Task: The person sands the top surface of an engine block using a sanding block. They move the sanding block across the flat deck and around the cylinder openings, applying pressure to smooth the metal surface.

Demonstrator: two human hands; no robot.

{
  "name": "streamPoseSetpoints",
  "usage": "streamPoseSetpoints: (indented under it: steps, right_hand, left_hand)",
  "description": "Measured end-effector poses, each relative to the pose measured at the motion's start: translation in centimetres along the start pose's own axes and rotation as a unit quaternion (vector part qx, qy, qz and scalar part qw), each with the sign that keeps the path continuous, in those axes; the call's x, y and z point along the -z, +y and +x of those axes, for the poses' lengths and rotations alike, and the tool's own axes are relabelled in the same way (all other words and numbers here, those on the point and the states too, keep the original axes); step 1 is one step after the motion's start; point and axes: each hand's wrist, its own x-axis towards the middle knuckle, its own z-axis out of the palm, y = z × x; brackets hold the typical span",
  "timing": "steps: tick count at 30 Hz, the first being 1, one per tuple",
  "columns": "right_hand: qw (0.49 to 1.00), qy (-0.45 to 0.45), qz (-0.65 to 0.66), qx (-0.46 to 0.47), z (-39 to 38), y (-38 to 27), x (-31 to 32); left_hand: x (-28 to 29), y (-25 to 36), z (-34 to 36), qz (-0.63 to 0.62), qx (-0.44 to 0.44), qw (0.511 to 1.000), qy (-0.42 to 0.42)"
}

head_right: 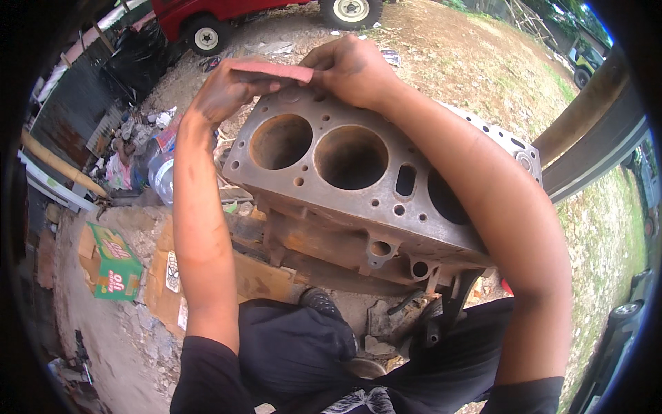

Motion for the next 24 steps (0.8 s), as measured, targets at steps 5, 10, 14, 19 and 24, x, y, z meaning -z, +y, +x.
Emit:
streamPoseSetpoints:
  steps: [5, 10, 14, 19, 24]
  right_hand:
    - [1.000, 0.009, -0.018, 0.014, 0.5, 0.4, -0.5]
    - [0.998, 0.029, -0.060, 0.021, 0.5, 0.6, -0.4]
    - [1.000, 0.010, -0.019, 0.013, 0.1, 0.6, 0.1]
    - [0.997, 0.020, -0.064, 0.035, 0.3, 0.6, -0.5]
    - [0.997, -0.002, -0.074, 0.015, 0.4, 0.4, 0.3]
  left_hand:
    - [-0.2, -2.0, 0.4, -0.044, -0.012, 0.999, 0.008]
    - [-0.7, -2.3, 0.7, -0.044, -0.063, 0.997, 0.005]
    - [-0.3, -2.0, 0.5, -0.067, -0.059, 0.996, -0.016]
    - [-0.3, -1.6, 0.4, -0.077, -0.027, 0.997, -0.012]
    - [-0.3, -2.8, 1.6, -0.034, -0.043, 0.998, -0.027]
